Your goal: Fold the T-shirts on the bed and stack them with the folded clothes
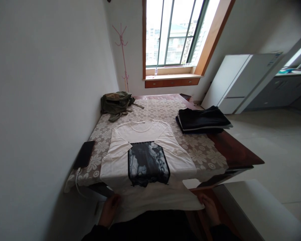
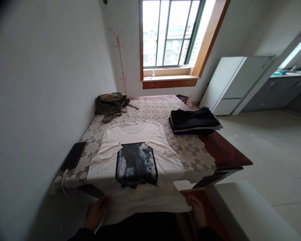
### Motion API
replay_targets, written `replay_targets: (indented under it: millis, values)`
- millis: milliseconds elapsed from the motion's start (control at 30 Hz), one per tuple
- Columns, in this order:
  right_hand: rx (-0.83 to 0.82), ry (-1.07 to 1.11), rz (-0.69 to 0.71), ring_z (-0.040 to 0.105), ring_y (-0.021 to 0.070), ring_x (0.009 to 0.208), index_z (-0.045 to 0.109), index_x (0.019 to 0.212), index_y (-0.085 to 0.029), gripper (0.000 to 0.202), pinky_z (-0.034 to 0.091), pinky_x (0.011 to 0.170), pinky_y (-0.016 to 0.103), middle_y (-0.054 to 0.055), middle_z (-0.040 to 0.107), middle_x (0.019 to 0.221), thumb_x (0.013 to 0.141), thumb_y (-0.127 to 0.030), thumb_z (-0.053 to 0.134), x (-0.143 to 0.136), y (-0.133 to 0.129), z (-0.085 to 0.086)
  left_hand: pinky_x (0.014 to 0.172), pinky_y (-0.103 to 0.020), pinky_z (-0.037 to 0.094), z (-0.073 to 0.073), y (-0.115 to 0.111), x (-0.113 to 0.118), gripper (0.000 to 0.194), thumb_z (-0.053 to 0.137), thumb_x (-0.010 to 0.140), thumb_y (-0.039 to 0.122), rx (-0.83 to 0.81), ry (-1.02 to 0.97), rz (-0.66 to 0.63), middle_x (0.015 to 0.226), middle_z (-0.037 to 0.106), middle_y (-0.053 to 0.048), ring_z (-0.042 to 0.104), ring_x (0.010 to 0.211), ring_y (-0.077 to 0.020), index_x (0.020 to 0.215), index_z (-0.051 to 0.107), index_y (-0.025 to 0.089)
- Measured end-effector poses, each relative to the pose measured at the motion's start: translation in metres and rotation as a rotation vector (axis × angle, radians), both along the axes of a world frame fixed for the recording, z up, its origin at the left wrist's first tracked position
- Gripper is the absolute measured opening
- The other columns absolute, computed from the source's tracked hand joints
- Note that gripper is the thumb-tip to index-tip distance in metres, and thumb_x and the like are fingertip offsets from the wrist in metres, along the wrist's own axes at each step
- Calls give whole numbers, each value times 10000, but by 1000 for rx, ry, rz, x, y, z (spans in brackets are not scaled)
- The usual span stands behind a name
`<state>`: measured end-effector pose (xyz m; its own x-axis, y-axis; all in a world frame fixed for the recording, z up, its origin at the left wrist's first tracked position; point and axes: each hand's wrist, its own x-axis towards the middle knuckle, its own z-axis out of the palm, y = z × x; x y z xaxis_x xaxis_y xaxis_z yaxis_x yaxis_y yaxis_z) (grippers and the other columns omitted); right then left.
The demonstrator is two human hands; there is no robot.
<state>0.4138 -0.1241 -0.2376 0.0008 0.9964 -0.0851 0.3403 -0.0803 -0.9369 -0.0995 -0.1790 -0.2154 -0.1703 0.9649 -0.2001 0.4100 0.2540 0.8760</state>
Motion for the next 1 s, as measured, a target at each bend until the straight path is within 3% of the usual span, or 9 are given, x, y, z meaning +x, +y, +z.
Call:
replay_targets:
  millis: [100,167,233,400,533,700,800,900,1000]
  values:
    - [-196,13,295,579,252,627,561,559,-238,157,476,647,389,32,541,595,642,-344,480,-7,-5,7,948,-434,565,16,8,19,416,599,853,663,-1,-27,-43,998,786,-84,735,1001,-324,923,715,270]
    - [-310,-101,527,628,245,672,712,680,-225,235,491,683,369,29,619,638,624,-288,493,-24,-5,19,965,-427,563,28,15,37,414,618,858,653,4,-71,-104,1003,789,-84,734,1011,-314,938,726,261]
    - [-333,-189,609,644,233,670,789,855,-219,348,498,685,354,26,657,651,670,-268,499,-48,-2,34,995,-418,553,42,22,57,421,637,868,636,14,-132,-183,1038,792,-88,731,1039,-302,975,743,243]
    - [-64,-51,620,697,280,1026,756,1224,-235,433,543,888,406,95,761,1058,874,-352,528,-125,21,65,1063,-408,522,65,47,100,433,650,901,593,34,-257,-370,1159,788,-81,710,1135,-280,1111,759,231]
    - [2,123,590,624,302,1265,633,1417,-278,545,532,1027,476,116,666,1393,888,-400,590,-170,36,53,1110,-421,497,57,67,106,425,673,894,542,65,-227,-412,1251,766,-65,683,1205,-286,1199,744,254]
    - [-20,166,419,617,319,1300,600,1436,-271,571,527,1047,549,135,666,1403,905,-482,591,-164,37,8,1174,-489,441,25,69,84,422,629,902,558,65,-122,-287,1269,761,-82,665,1249,-306,1152,764,247]
    - [-2,134,344,677,332,1190,629,1402,-245,577,543,1010,577,152,721,1290,895,-519,619,-148,30,-7,1125,-508,491,13,57,74,503,649,870,597,51,-119,-180,1262,758,-118,681,1224,-315,1184,748,217]
    - [25,129,361,725,325,1048,713,1269,-218,480,566,967,571,156,762,1151,937,-544,592,-142,21,3,1076,-502,528,21,44,76,497,665,866,601,45,-102,-168,1227,768,-127,705,1171,-316,1162,754,213]
    - [50,179,477,703,318,1140,731,1237,-234,404,548,1024,542,141,755,1204,996,-509,558,-151,18,35,1067,-471,533,51,41,89,426,675,889,559,49,-153,-288,1209,777,-107,710,1157,-301,1153,762,235]
